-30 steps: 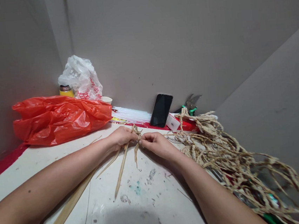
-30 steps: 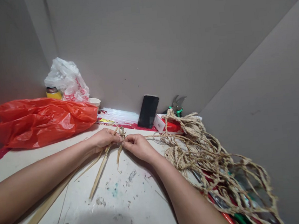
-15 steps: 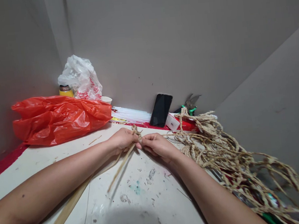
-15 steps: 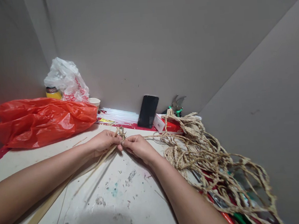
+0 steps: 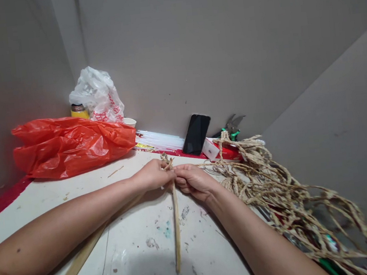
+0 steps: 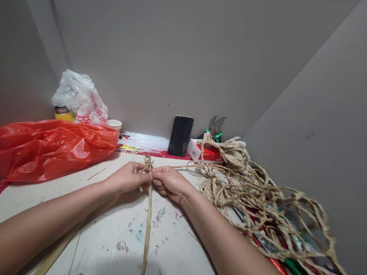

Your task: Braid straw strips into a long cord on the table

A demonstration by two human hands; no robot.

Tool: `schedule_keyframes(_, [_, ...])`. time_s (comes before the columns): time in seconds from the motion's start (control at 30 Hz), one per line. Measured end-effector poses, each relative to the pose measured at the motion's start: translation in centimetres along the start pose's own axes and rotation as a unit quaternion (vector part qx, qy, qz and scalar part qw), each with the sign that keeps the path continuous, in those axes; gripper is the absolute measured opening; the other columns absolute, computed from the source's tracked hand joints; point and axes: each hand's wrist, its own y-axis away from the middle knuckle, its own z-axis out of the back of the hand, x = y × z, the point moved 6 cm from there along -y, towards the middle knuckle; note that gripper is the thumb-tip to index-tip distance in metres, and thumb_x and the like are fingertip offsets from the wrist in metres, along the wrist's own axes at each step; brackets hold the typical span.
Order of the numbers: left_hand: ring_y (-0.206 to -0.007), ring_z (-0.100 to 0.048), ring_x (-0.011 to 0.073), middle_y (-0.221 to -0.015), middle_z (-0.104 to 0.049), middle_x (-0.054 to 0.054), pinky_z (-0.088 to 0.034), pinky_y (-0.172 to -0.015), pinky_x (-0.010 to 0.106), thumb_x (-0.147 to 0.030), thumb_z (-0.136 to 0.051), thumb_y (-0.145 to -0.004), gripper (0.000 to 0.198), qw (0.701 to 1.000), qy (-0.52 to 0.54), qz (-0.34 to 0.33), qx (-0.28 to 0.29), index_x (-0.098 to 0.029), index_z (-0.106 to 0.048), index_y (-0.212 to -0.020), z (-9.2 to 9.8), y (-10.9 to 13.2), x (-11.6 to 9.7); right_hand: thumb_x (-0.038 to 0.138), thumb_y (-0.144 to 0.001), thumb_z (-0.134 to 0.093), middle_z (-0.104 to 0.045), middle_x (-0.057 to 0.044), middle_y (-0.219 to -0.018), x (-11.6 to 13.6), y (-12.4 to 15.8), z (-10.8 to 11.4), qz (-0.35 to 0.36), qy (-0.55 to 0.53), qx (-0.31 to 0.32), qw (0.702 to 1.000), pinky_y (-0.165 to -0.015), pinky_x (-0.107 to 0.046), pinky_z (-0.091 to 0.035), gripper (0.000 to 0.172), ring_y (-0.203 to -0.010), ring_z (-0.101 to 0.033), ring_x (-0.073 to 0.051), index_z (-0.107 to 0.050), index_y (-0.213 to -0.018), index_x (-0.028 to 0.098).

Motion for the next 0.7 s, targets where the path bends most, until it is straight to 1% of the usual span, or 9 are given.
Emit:
schedule_keyframes(0.07, [-0.049,-0.051,0.0115,-0.051,-0.057,0.0,-0.037,-0.051,0.022,-0.032,-0.045,-0.08,0.027,1.0,-0.004,-0.01,-0.004,-0.013,-0.059,-0.065,1.1,-0.4,-0.4,0.03,-0.065,-0.068,-0.033,0.011,-0.038,0.2,0.1,0.1,-0.003,-0.005,0.008,1.0,-0.033,-0.016,-0.006,0.021,-0.033,-0.014,0.0,-0.056,-0.065,0.013])
schedule_keyframes(0.1, [-0.046,-0.048,0.0112,-0.048,-0.054,-0.001,-0.036,-0.051,0.022,-0.033,-0.04,-0.082,0.03,0.999,-0.007,-0.02,-0.026,-0.014,-0.058,-0.067,1.8,-0.6,-0.6,0.03,-0.065,-0.069,-0.033,0.012,-0.038,0.2,0.1,0.2,-0.004,-0.007,0.012,1.0,-0.034,-0.016,-0.006,0.021,-0.033,-0.014,0.0,-0.059,-0.07,0.012])
schedule_keyframes(0.2, [-0.043,-0.041,0.0105,-0.045,-0.046,-0.005,-0.031,-0.049,0.022,-0.032,-0.036,-0.086,0.028,0.99,-0.036,-0.048,-0.127,-0.016,-0.053,-0.071,3.8,-0.9,-1.0,0.03,-0.065,-0.072,-0.033,0.012,-0.039,0.2,0.0,0.4,-0.005,-0.017,0.014,1.0,-0.034,-0.016,-0.006,0.025,-0.034,-0.016,0.0,-0.062,-0.076,0.01])
schedule_keyframes(0.27, [-0.045,-0.04,0.0105,-0.047,-0.045,-0.006,-0.03,-0.05,0.023,-0.033,-0.036,-0.087,0.026,0.982,-0.055,-0.065,-0.169,-0.018,-0.047,-0.069,4.3,-0.8,-1.2,0.03,-0.065,-0.073,-0.034,0.011,-0.039,0.2,-0.1,0.5,-0.003,-0.018,0.016,1.0,-0.034,-0.016,-0.006,0.026,-0.034,-0.016,0.0,-0.063,-0.077,0.009])
schedule_keyframes(0.3, [-0.046,-0.04,0.0105,-0.048,-0.044,-0.006,-0.03,-0.051,0.023,-0.033,-0.036,-0.087,0.026,0.98,-0.058,-0.072,-0.178,-0.019,-0.045,-0.068,4.3,-0.7,-1.3,0.03,-0.065,-0.073,-0.034,0.011,-0.039,0.2,-0.1,0.6,-0.001,-0.017,0.016,1.0,-0.034,-0.016,-0.006,0.026,-0.034,-0.016,0.0,-0.063,-0.077,0.009])
schedule_keyframes(0.4, [-0.05,-0.039,0.0095,-0.051,-0.044,-0.005,-0.029,-0.052,0.023,-0.029,-0.04,-0.086,0.026,0.98,-0.058,-0.096,-0.164,-0.019,-0.042,-0.063,3.8,-0.4,-1.5,0.03,-0.068,-0.071,-0.035,0.011,-0.04,0.2,-0.1,0.7,0.0,-0.018,0.025,1.0,-0.034,-0.015,-0.006,0.026,-0.034,-0.016,0.0,-0.064,-0.08,0.008])
schedule_keyframes(0.5, [-0.05,-0.038,0.0083,-0.053,-0.044,-0.005,-0.029,-0.052,0.022,-0.026,-0.05,-0.079,0.022,0.988,-0.03,-0.103,-0.115,-0.017,-0.047,-0.06,2.9,-0.4,-1.1,0.03,-0.07,-0.069,-0.034,0.011,-0.041,0.1,0.0,0.7,-0.004,-0.025,0.041,0.999,-0.034,-0.015,-0.006,0.024,-0.034,-0.015,0.0,-0.062,-0.081,0.01])
schedule_keyframes(0.6, [-0.052,-0.043,0.0083,-0.055,-0.051,-0.003,-0.033,-0.055,0.022,-0.023,-0.057,-0.073,0.015,0.991,0.03,-0.098,-0.084,-0.014,-0.055,-0.061,2.2,-0.5,-0.5,0.031,-0.07,-0.068,-0.034,0.011,-0.041,0.2,0.0,0.6,-0.001,-0.02,0.042,0.999,-0.034,-0.016,-0.005,0.024,-0.034,-0.014,-0.001,-0.061,-0.079,0.011])
schedule_keyframes(0.7, [-0.059,-0.05,0.0102,-0.062,-0.059,0.001,-0.038,-0.062,0.023,-0.023,-0.057,-0.072,0.015,0.988,0.071,-0.119,-0.072,-0.012,-0.06,-0.063,1.7,-0.2,-0.7,0.036,-0.07,-0.066,-0.034,0.011,-0.04,0.4,-0.1,0.6,0.016,0.003,0.02,1.0,-0.033,-0.016,-0.005,0.024,-0.033,-0.014,-0.001,-0.058,-0.074,0.013])
